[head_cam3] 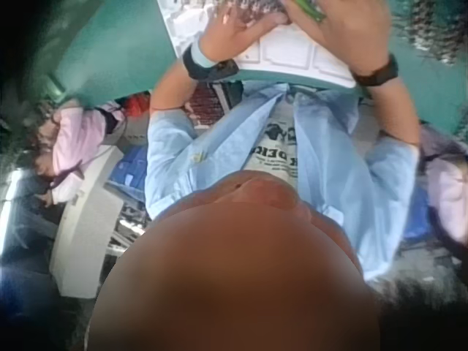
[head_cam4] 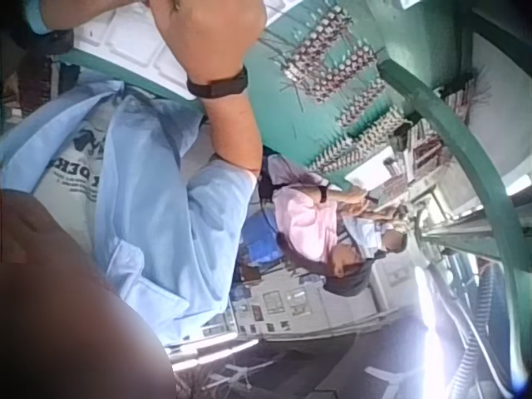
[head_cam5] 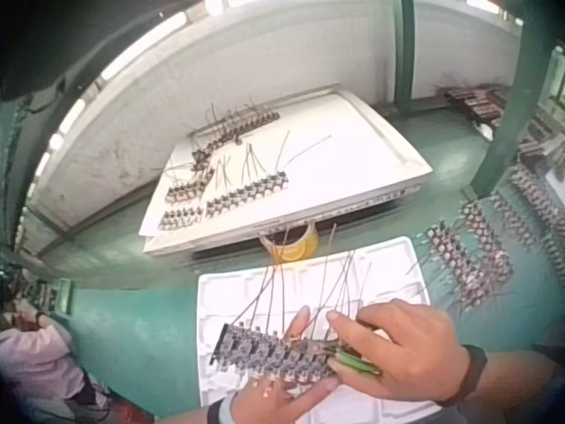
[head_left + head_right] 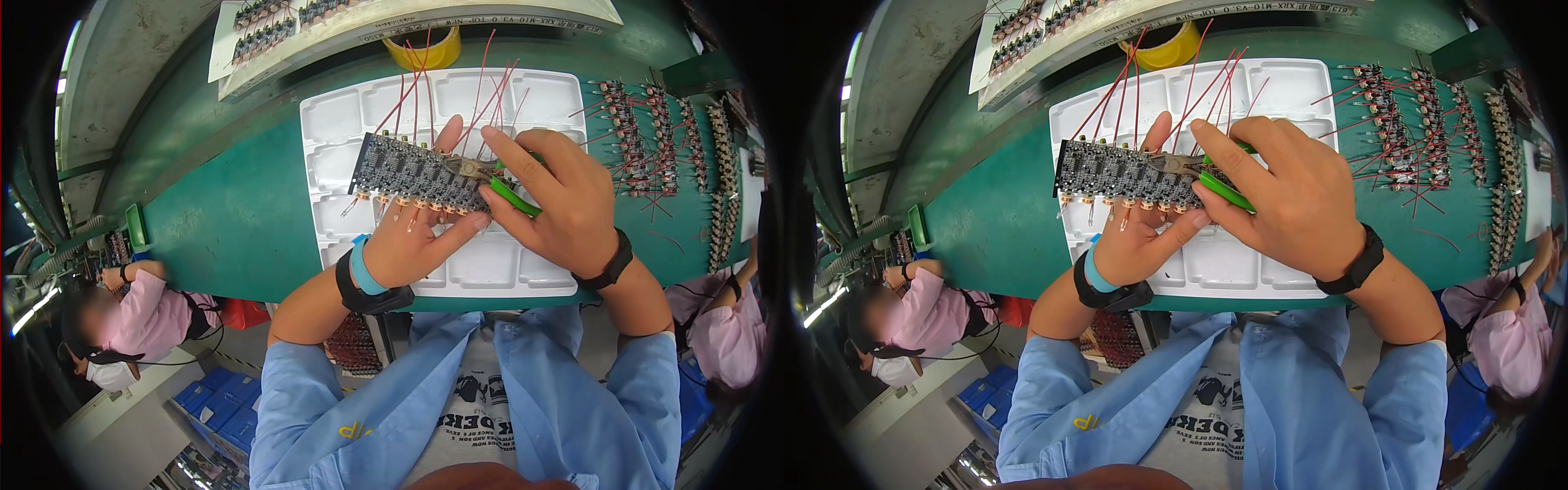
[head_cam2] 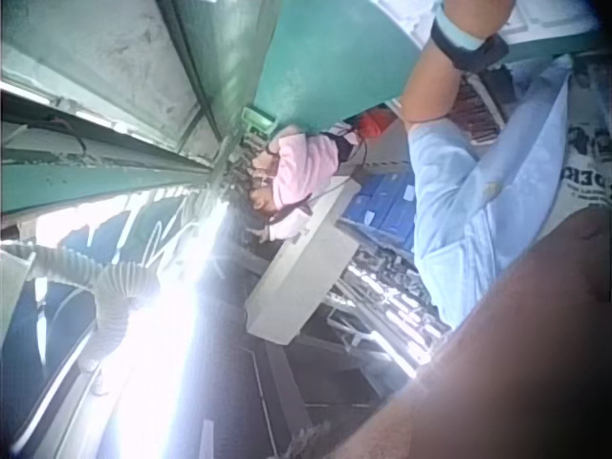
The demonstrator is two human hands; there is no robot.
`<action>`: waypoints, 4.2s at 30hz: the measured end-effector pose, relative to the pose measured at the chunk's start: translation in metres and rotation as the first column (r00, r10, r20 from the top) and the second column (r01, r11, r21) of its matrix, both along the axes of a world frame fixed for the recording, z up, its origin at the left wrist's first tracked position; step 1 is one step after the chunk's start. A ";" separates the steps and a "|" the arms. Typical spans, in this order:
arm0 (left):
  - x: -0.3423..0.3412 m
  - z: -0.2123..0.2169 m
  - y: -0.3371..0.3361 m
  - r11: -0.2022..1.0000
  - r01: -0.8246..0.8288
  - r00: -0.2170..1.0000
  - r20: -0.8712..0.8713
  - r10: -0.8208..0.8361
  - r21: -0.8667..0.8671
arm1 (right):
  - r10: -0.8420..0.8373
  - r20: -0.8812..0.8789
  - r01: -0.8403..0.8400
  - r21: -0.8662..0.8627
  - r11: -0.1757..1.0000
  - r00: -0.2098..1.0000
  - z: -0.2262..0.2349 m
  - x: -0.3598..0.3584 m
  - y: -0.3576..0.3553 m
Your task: Trimming excess wire leads from electronic components using pliers at an assembly station.
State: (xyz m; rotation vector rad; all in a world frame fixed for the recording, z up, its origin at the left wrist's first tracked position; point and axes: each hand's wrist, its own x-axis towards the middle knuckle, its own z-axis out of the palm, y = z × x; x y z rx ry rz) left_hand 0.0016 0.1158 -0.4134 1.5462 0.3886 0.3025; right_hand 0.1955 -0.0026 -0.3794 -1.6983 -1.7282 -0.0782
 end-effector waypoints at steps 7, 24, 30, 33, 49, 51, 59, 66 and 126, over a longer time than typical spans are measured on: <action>0.003 -0.002 0.002 0.962 -0.038 0.999 0.047 0.026 0.270 | -0.005 -0.008 0.005 -0.040 0.999 1.000 -0.002 -0.001 0.000; 0.005 -0.005 -0.002 0.994 -0.040 0.994 0.101 0.030 0.099 | -0.004 -0.003 0.004 0.021 1.000 1.000 0.001 0.000 0.002; 0.002 0.001 0.001 0.961 0.004 0.999 0.030 -0.013 0.277 | -0.008 -0.003 0.008 0.022 1.000 1.000 0.001 -0.001 0.002; 0.002 0.003 -0.001 0.983 0.002 1.000 0.002 -0.002 0.184 | -0.011 -0.004 0.011 0.014 1.000 1.000 0.001 -0.002 0.002; 0.002 -0.005 -0.002 0.967 -0.019 1.000 -0.006 0.022 0.254 | -0.023 -0.027 0.022 -0.040 0.999 0.999 -0.002 -0.008 0.000; 0.001 -0.003 -0.002 0.954 -0.021 0.999 -0.022 0.029 0.299 | -0.027 -0.016 0.026 -0.026 0.999 1.000 -0.001 -0.009 0.000; 0.001 -0.002 -0.004 0.929 -0.043 0.998 -0.016 0.053 0.368 | -0.029 0.001 0.029 -0.024 0.999 1.000 0.001 -0.011 0.001; 0.002 -0.001 -0.009 0.992 -0.057 0.992 0.118 0.043 0.117 | -0.017 -0.024 0.014 -0.095 0.995 1.000 0.001 -0.009 -0.002; -0.008 0.018 0.002 0.975 -0.223 0.975 0.006 0.223 -0.003 | -0.006 0.031 0.004 0.052 0.999 1.000 -0.001 0.000 -0.003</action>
